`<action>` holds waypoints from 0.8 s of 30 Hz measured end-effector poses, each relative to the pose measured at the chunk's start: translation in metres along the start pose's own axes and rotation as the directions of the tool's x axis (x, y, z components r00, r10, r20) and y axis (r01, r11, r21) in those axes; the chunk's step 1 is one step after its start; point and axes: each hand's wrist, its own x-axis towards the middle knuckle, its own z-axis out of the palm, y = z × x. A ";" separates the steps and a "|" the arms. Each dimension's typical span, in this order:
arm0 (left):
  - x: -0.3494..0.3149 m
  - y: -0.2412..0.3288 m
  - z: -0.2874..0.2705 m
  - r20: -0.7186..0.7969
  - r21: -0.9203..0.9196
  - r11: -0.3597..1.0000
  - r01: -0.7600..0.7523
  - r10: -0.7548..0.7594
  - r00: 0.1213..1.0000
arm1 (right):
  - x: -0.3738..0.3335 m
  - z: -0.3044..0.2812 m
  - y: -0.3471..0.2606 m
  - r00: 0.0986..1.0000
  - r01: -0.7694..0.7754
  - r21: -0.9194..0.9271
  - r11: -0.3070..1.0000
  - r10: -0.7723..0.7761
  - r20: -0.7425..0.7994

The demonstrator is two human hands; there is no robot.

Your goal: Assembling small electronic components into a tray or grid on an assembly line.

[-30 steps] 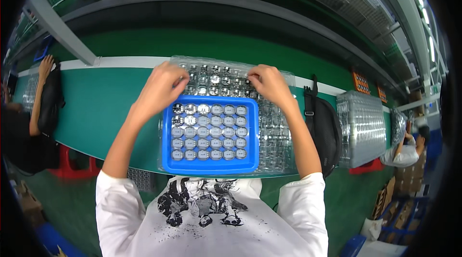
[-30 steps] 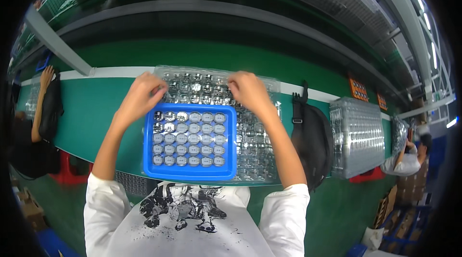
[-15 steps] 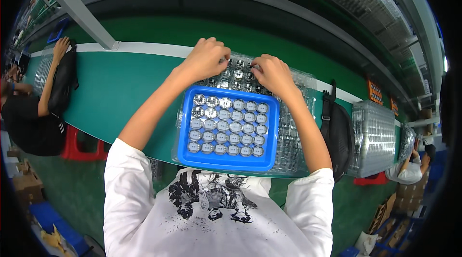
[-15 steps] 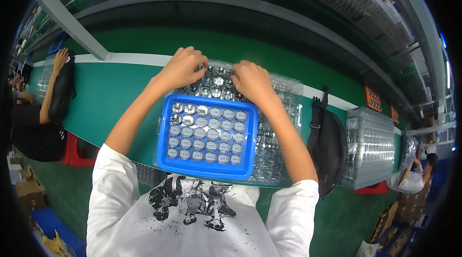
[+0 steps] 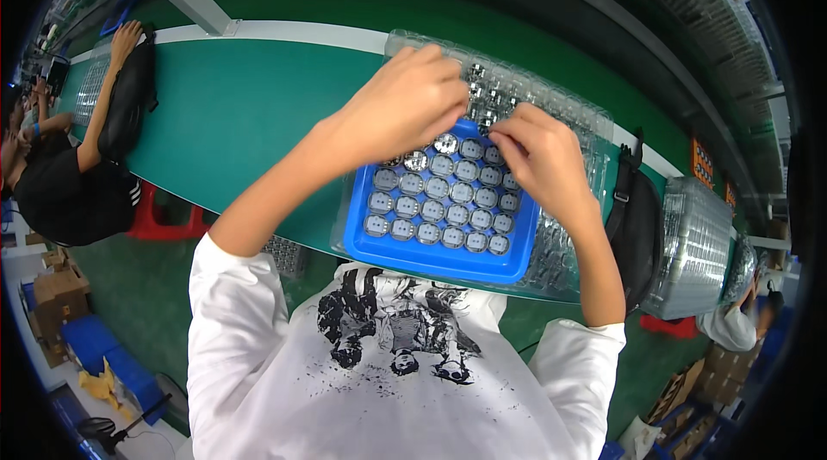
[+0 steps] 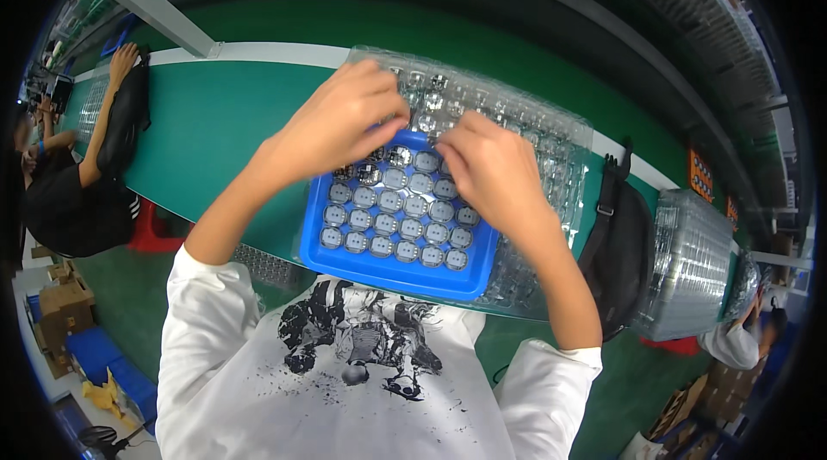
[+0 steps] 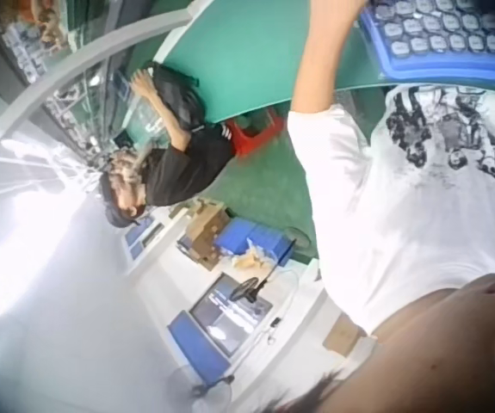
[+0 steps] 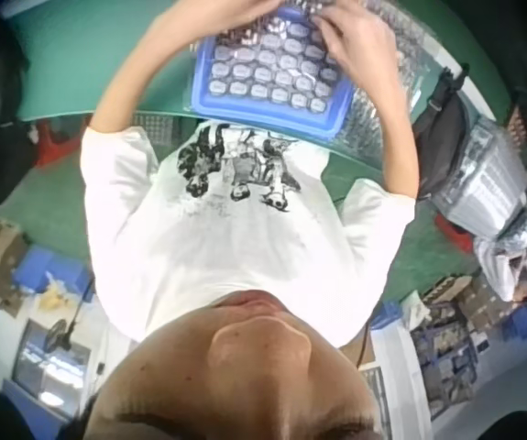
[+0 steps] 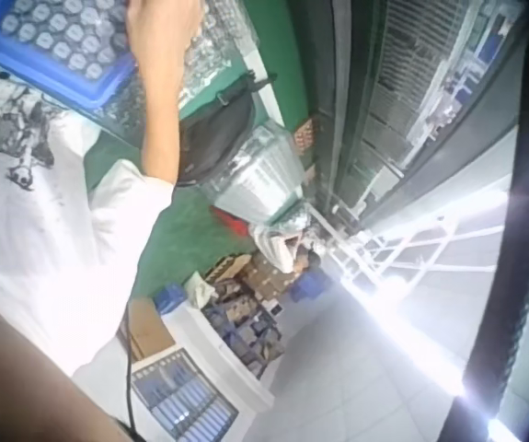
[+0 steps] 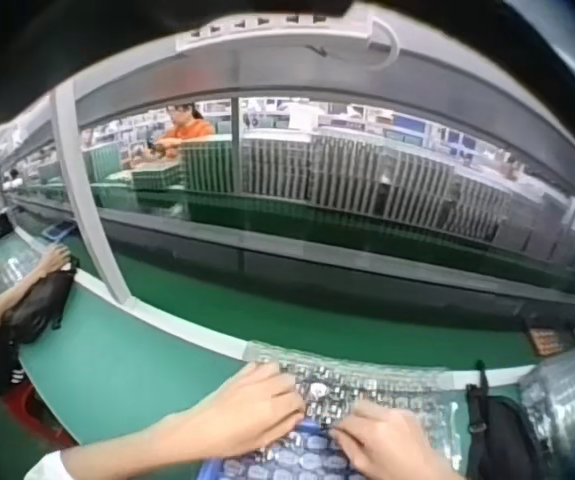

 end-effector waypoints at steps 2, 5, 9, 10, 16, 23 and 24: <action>-0.014 0.015 0.000 0.004 -0.018 0.999 -0.028 0.028 1.000 | -0.007 0.005 -0.005 0.999 0.026 -0.076 0.997 -0.023 0.038; -0.031 0.030 0.004 0.041 0.057 0.997 -0.050 0.047 0.998 | -0.011 0.010 -0.010 0.997 0.044 -0.099 0.994 -0.038 0.068; -0.040 0.035 0.009 0.040 0.055 0.998 -0.026 0.024 0.999 | -0.011 0.014 -0.014 0.994 0.055 -0.135 0.989 -0.042 0.102; -0.041 0.037 0.008 0.038 0.056 0.998 -0.025 0.023 0.999 | -0.011 0.014 -0.014 0.994 0.057 -0.135 0.989 -0.043 0.103; -0.045 0.040 0.010 0.048 0.059 0.998 -0.036 0.033 0.998 | -0.014 0.018 -0.013 0.989 0.082 -0.183 0.980 -0.056 0.140; -0.046 0.041 0.017 0.053 0.082 0.996 -0.039 0.035 0.998 | -0.014 0.021 -0.011 0.990 0.092 -0.207 0.974 -0.067 0.128; -0.046 0.040 0.018 0.053 0.089 0.995 -0.041 0.036 0.998 | -0.014 0.022 -0.011 0.989 0.094 -0.208 0.974 -0.067 0.131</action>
